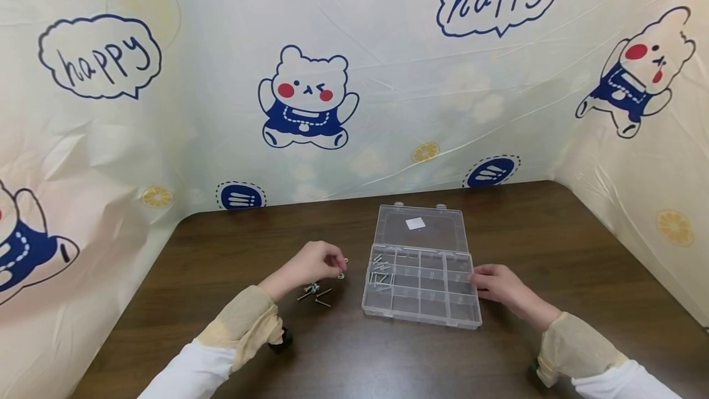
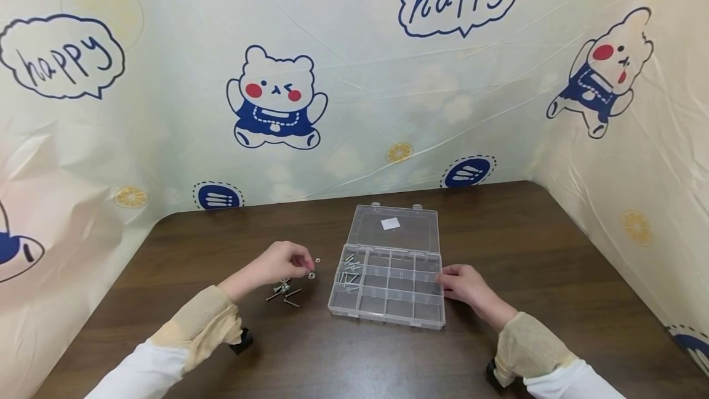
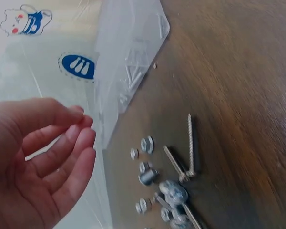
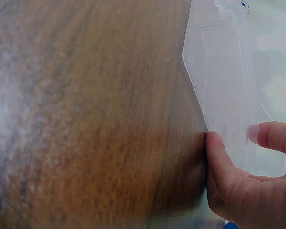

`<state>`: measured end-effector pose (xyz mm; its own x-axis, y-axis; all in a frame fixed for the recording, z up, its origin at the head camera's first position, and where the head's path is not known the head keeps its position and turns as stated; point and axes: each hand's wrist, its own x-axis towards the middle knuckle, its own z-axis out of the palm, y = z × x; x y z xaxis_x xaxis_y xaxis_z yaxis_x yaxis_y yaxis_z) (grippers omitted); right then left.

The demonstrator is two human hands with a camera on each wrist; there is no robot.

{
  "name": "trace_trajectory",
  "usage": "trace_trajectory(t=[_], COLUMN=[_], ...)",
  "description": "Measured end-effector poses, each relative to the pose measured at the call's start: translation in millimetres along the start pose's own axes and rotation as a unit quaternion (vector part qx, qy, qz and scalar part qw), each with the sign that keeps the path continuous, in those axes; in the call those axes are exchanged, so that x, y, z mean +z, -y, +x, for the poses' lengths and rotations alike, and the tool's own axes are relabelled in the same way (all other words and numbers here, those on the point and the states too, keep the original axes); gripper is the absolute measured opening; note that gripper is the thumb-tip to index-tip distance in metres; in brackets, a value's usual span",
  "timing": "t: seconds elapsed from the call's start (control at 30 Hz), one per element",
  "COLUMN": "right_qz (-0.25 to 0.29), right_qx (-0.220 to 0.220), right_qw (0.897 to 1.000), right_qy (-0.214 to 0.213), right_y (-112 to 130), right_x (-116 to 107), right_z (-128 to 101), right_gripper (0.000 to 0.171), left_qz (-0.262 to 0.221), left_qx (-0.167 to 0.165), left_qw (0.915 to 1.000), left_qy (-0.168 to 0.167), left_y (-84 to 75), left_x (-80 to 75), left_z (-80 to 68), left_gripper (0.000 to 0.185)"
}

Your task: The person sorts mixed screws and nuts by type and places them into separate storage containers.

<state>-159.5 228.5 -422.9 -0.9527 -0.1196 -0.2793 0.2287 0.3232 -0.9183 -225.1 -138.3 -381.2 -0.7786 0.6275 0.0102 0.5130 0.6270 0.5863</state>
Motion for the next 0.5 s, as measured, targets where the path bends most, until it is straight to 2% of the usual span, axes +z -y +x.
trace_trajectory(t=[0.3,0.5], right_qz=[-0.009,-0.010], right_qx=[0.007,0.009], right_qw=[1.000,1.000], right_qy=[0.002,0.002], right_y=[2,1], right_x=[-1,-1], right_z=[-1,0], right_gripper=[0.045,0.045], left_qz=[0.008,0.005], left_qx=[-0.094,-0.175], left_qw=[0.9937,0.9810], left_qy=[-0.060,-0.085], left_y=[19.2,35.0], left_x=[-11.0,-14.9], left_z=[-10.1,-14.3], left_gripper=[0.004,0.006])
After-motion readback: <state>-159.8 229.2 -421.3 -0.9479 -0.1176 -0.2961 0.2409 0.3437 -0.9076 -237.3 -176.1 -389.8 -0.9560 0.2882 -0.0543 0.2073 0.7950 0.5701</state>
